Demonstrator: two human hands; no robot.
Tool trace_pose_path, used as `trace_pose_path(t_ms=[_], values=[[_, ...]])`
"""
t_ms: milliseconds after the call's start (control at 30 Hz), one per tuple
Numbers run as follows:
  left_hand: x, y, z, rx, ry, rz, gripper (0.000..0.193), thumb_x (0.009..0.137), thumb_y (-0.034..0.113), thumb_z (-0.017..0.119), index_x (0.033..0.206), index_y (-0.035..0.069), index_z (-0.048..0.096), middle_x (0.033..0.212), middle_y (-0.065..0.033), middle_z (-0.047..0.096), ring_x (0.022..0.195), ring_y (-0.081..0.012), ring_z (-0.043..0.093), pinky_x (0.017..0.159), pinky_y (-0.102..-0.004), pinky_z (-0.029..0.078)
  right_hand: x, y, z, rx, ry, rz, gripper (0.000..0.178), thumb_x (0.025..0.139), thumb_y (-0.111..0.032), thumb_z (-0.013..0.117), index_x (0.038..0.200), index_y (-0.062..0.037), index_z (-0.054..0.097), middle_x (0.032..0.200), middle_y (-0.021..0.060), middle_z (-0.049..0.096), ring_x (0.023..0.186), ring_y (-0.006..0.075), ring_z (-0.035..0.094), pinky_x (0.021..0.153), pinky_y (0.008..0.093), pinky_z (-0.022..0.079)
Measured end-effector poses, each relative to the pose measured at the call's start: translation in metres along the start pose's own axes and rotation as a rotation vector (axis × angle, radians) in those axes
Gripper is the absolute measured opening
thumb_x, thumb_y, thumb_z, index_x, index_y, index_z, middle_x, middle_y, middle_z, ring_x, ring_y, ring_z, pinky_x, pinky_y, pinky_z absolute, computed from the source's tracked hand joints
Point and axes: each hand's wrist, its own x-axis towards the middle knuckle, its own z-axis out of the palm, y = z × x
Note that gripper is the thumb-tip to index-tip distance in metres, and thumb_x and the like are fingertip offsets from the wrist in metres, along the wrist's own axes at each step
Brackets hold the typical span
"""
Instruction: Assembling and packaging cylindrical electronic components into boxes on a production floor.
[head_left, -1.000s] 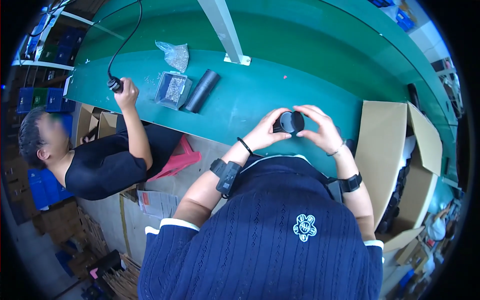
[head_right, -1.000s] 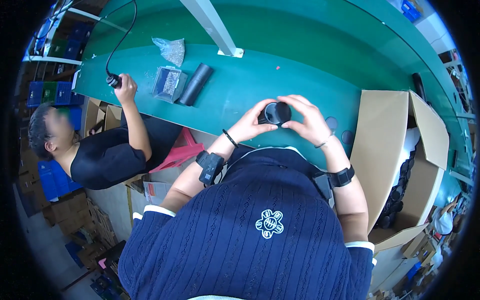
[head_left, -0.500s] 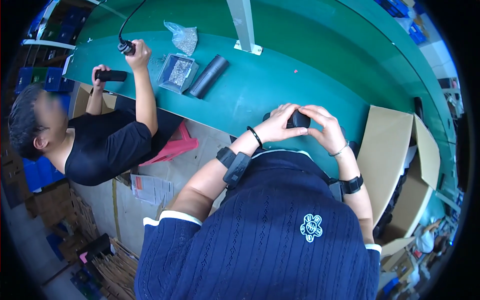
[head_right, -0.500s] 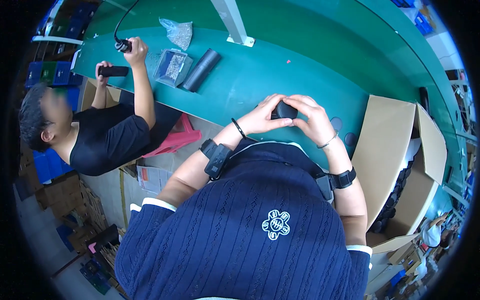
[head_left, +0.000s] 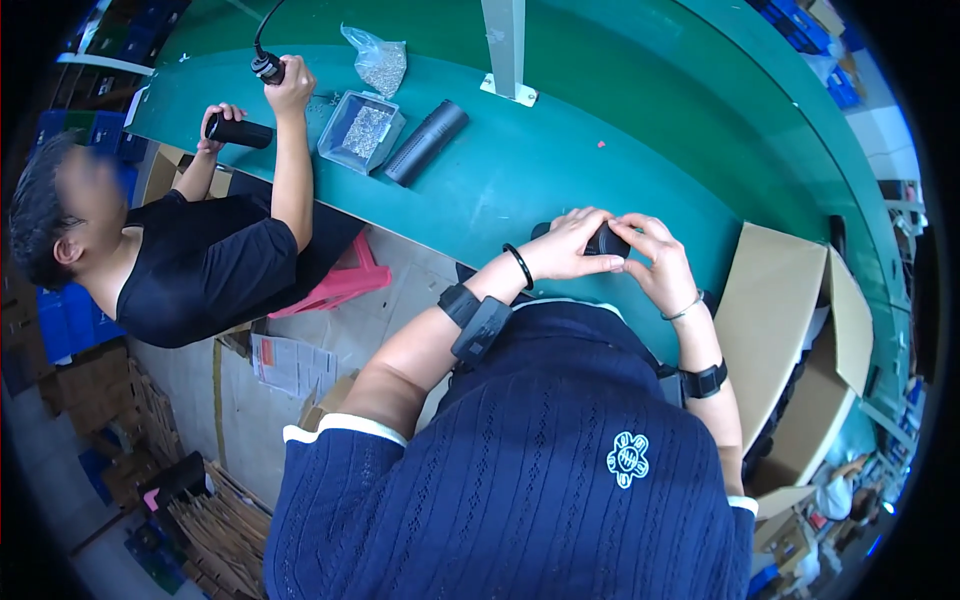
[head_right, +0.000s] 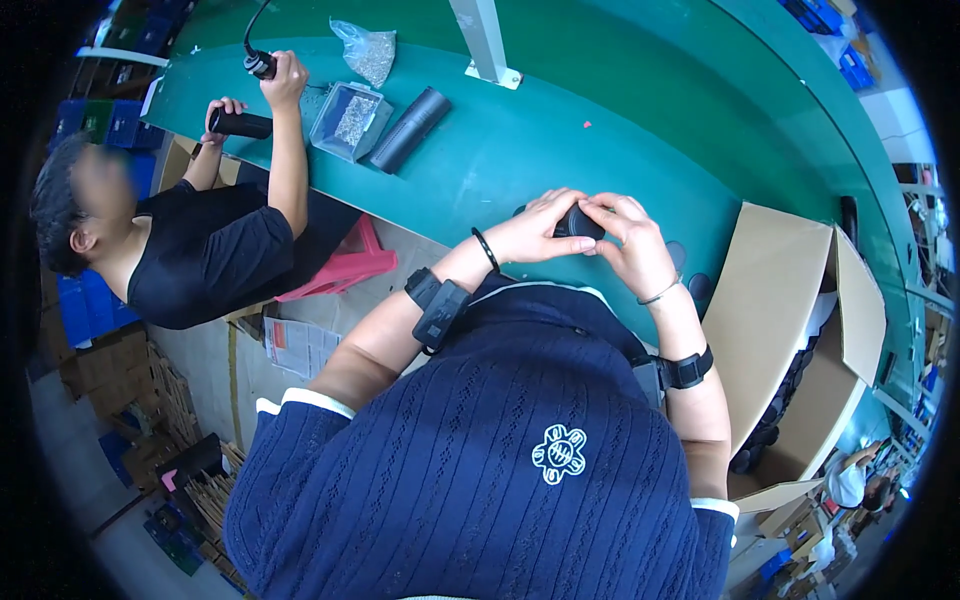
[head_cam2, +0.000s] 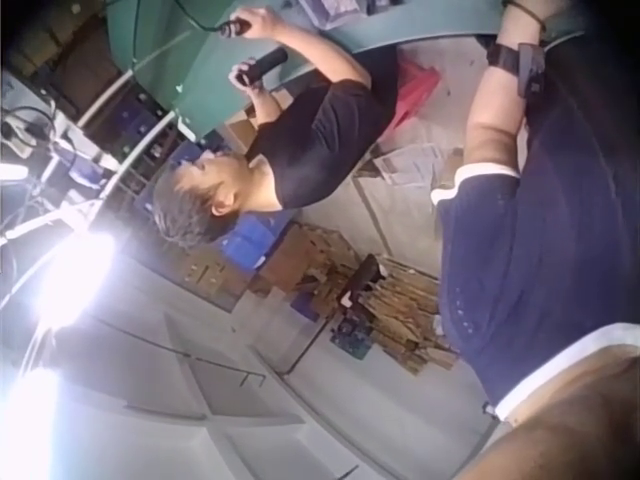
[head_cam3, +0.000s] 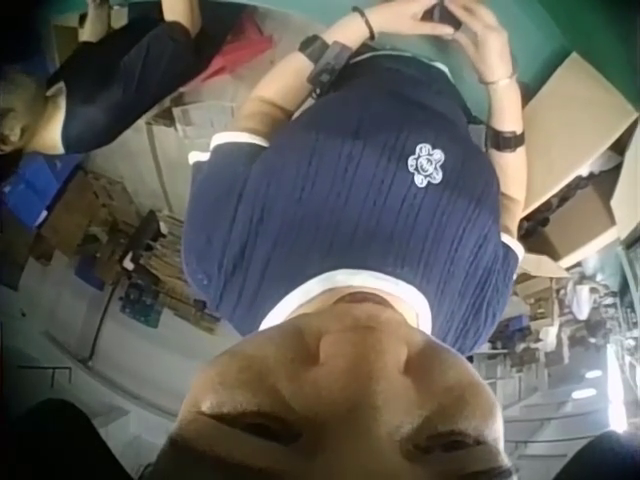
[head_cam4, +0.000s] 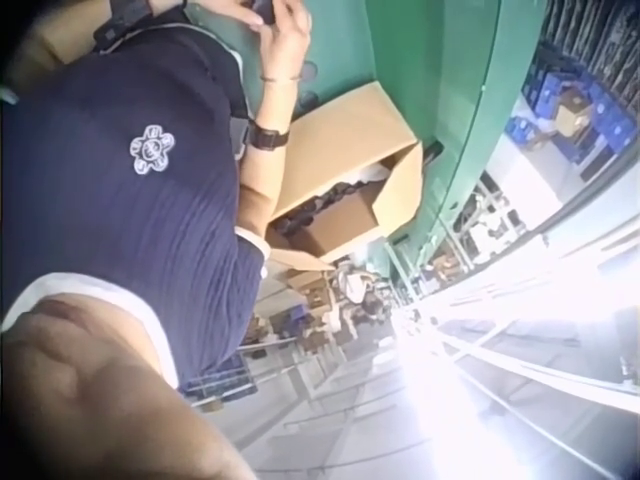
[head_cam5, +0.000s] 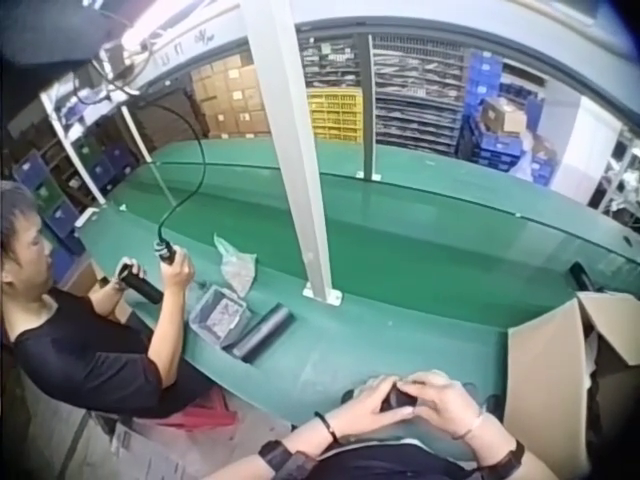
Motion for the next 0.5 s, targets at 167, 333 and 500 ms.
trace_pose_path(t_ms=[167, 333, 500], values=[[-0.001, 0.004, 0.000, 0.067, 0.026, 0.034, 0.066, 0.083, 0.047, 0.068, 0.127, 0.004, 0.044, 0.119, -0.0165, 0.052, 0.115, -0.0330, 0.048, 0.098, -0.0424, 0.038, 0.004, -0.009, -0.002, -0.107, -0.045, -0.024, 0.052, 0.060, 0.005, 0.073, 0.111, 0.0008, 0.064, 0.111, 0.0129, 0.060, 0.103, 0.0314, 0.058, 0.087, 0.0376, 0.050], [0.000, -0.001, -0.001, 0.073, 0.008, 0.017, 0.063, 0.082, 0.039, 0.070, 0.127, 0.004, 0.043, 0.117, -0.0170, 0.054, 0.112, -0.0334, 0.052, 0.096, -0.0424, 0.041, 0.003, -0.004, 0.004, 0.077, -0.005, -0.019, 0.048, 0.066, 0.002, 0.074, 0.112, -0.0024, 0.065, 0.109, 0.0118, 0.060, 0.101, 0.0267, 0.058, 0.087, 0.0361, 0.050], [-0.003, 0.001, 0.001, -0.116, 0.072, 0.030, 0.074, 0.076, 0.032, 0.073, 0.133, 0.007, 0.034, 0.118, -0.0172, 0.058, 0.115, -0.0342, 0.054, 0.098, -0.0461, 0.037, -0.002, 0.035, 0.026, 0.508, -0.017, 0.171, 0.033, 0.086, -0.014, 0.067, 0.118, -0.0082, 0.066, 0.095, 0.0007, 0.055, 0.083, 0.0133, 0.055, 0.074, 0.0269, 0.048]])
